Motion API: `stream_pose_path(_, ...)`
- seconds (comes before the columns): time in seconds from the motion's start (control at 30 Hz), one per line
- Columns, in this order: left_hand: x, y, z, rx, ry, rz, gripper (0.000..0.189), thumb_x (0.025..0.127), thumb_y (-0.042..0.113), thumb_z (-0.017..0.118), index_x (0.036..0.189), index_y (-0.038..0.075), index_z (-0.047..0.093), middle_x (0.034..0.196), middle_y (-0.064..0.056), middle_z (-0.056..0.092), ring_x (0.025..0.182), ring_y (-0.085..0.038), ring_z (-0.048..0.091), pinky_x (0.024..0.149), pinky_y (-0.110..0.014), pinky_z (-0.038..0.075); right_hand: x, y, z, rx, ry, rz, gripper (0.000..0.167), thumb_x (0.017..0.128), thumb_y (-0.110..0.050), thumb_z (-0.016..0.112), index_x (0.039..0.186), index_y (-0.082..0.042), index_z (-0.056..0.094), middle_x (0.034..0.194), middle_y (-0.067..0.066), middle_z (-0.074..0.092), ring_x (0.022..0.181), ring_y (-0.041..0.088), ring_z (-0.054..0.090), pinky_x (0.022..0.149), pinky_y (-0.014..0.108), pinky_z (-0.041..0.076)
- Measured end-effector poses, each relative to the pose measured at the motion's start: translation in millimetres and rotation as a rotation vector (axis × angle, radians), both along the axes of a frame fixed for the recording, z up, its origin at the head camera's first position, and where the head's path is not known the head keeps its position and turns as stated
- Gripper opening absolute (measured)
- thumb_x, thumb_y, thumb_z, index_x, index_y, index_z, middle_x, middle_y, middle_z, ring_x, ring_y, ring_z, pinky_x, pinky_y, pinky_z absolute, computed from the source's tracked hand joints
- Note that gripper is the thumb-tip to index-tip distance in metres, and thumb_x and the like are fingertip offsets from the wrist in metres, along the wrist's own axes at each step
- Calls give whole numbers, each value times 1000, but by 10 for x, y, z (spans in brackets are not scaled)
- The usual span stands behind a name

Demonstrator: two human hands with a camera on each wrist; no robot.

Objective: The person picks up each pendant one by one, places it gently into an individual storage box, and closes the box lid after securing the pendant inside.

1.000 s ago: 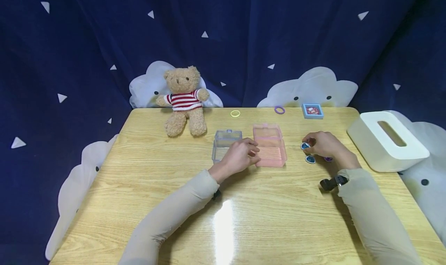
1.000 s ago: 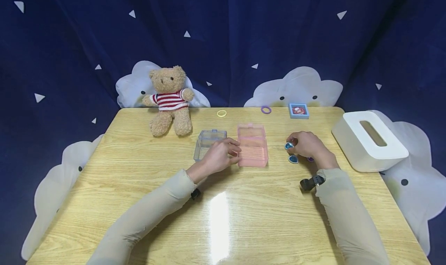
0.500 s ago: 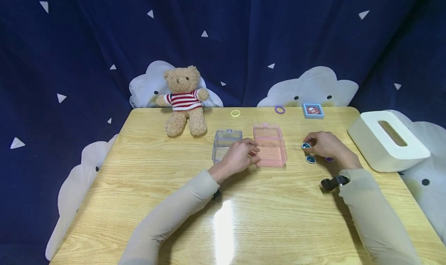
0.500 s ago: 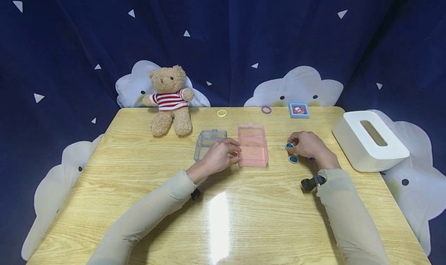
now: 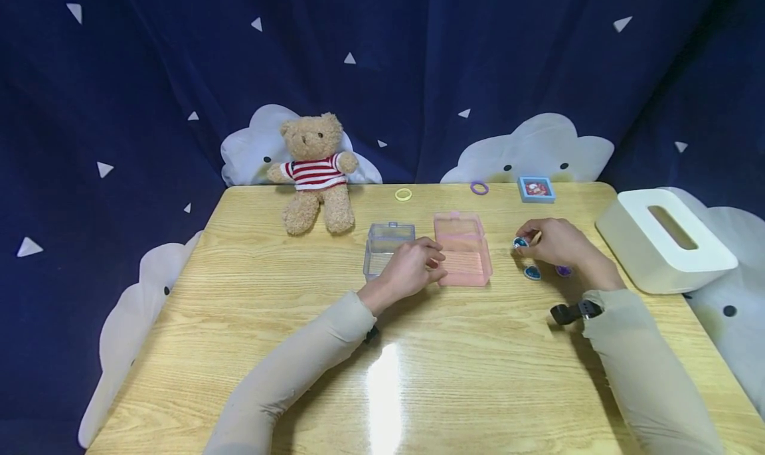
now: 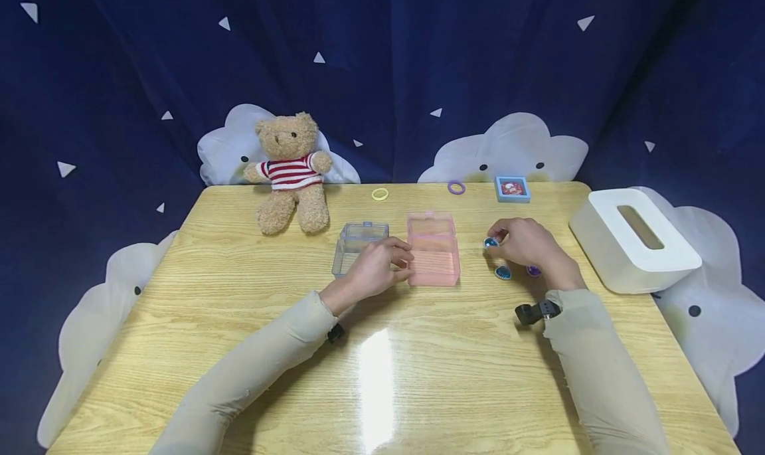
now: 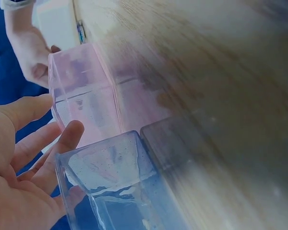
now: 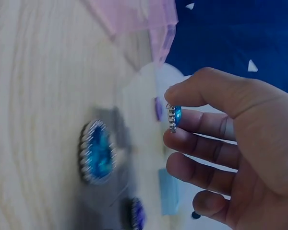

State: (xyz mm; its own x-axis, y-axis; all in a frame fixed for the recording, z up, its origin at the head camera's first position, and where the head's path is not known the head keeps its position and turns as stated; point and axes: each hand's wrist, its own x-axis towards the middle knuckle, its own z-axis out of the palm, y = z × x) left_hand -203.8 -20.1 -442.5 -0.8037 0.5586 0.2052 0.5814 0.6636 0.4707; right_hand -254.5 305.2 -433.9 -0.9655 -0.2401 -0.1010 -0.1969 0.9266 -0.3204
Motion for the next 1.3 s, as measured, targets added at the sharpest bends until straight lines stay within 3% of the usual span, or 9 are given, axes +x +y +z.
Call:
stream_pose_path(0.23, 6, 3, 6, -9, 4, 6, 29, 89, 24, 76, 111, 5, 76, 127, -7, 68, 88, -9, 75, 88, -20, 59, 60, -142, 176, -21, 95, 87, 29, 83, -31, 78, 106, -14, 72, 97, 3, 73, 79, 17, 61, 67, 30, 47)
stream_pose_path(0.43, 15, 6, 11, 2, 0, 5, 29, 89, 24, 77, 111, 4, 76, 126, -7, 68, 88, -10, 75, 84, -18, 60, 122, -307, 296, -41, 115, 126, 28, 83, -32, 78, 105, -17, 73, 96, 0, 73, 79, 16, 62, 66, 29, 49)
stream_pose_path(0.77, 10, 7, 1, 6, 5, 4, 29, 89, 25, 76, 110, 4, 76, 125, -7, 68, 88, -9, 75, 85, -20, 60, 147, -562, 331, -67, 166, 217, 27, 80, -27, 80, 104, -16, 74, 90, -1, 72, 71, 11, 56, 60, 25, 44)
stream_pose_path(1.03, 6, 2, -7, 8, 3, 2, 28, 89, 24, 76, 110, 5, 76, 126, -7, 68, 88, -9, 75, 83, -18, 60, 125, -749, 232, -73, 103, 279, 23, 78, -27, 80, 100, -23, 75, 86, -8, 72, 62, 8, 53, 56, 25, 43)
stream_pose_path(1.3, 7, 4, -11, 16, 2, -2, 28, 89, 23, 77, 109, 4, 76, 126, -7, 68, 89, -10, 76, 80, -16, 60, 114, -870, 157, -29, 27, 278, 21, 77, -28, 81, 98, -25, 76, 89, -7, 73, 75, 13, 57, 66, 29, 47)
